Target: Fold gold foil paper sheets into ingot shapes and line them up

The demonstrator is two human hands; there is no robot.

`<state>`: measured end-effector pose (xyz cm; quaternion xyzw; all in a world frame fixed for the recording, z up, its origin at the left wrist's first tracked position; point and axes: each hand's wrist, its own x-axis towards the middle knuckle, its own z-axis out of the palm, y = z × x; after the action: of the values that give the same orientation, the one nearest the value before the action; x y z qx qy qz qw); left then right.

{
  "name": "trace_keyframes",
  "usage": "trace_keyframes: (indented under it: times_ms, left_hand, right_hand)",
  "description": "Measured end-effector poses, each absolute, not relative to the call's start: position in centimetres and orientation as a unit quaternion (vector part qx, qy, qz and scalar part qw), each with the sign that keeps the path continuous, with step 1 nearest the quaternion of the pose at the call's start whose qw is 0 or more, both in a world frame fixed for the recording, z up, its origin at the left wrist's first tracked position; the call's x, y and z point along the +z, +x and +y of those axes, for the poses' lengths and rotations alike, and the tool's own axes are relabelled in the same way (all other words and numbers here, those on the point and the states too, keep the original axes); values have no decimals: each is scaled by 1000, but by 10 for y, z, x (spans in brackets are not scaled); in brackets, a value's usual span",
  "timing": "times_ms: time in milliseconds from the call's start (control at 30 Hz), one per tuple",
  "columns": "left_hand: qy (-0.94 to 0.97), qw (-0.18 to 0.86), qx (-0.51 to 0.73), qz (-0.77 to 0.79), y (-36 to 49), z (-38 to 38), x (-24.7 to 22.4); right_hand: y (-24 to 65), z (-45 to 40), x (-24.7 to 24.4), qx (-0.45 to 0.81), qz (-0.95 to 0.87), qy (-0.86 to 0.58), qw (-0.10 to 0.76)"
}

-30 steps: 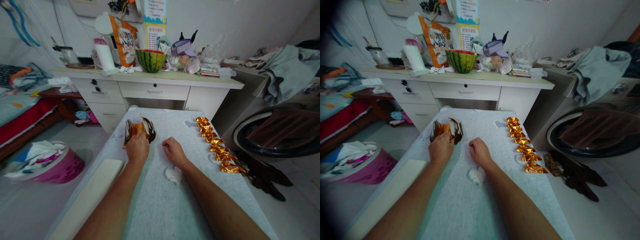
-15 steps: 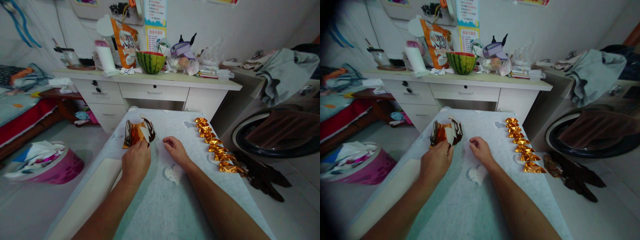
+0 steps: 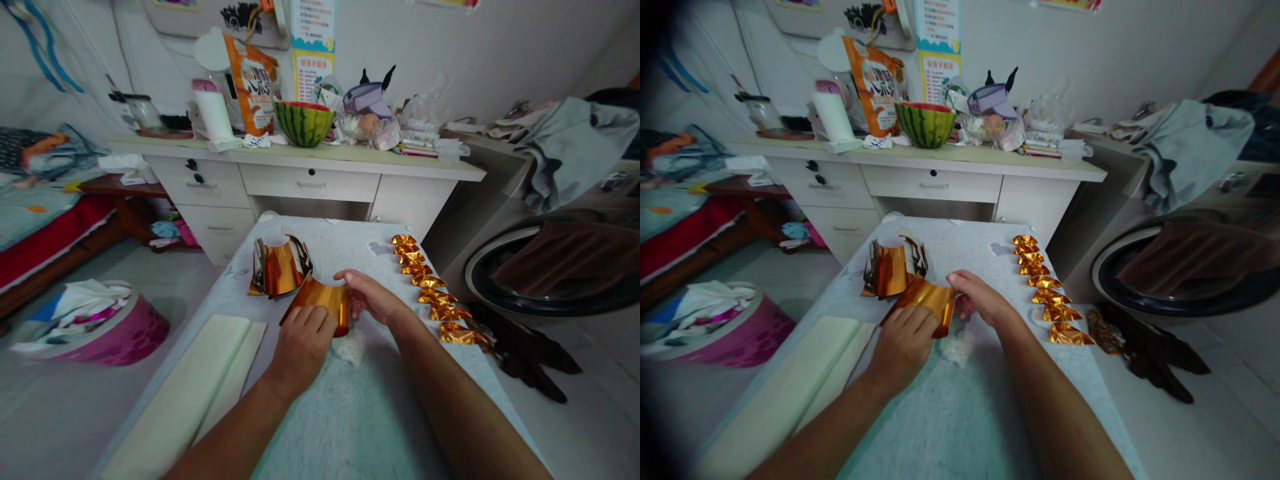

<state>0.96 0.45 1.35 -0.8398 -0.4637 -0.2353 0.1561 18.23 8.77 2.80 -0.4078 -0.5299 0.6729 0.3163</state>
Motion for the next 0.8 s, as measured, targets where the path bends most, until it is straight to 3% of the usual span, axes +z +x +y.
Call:
trace_keyframes:
  times_ms: [133,267,433,567,800]
  left_hand:
    - [-870,96,-209,-437,14,6,7]
    - [-865,-12,-263,-427,13,3,13]
    - [-753,-103,-336,-556,1,14,15]
    - [-709,-89,-310,-627,-10,34,6]
    - [-705,-28,-275,-653,-16,52,2]
  right_hand:
    - [189,78,29,622,-535,-487,298]
    - [200,68,16,526,-517,-567,367]
    - [216,61,-2,382,-552,-637,380]
    - [216,58,-8,320,-568,-664,367]
    - [212,54,-8,316,-580,-648,380]
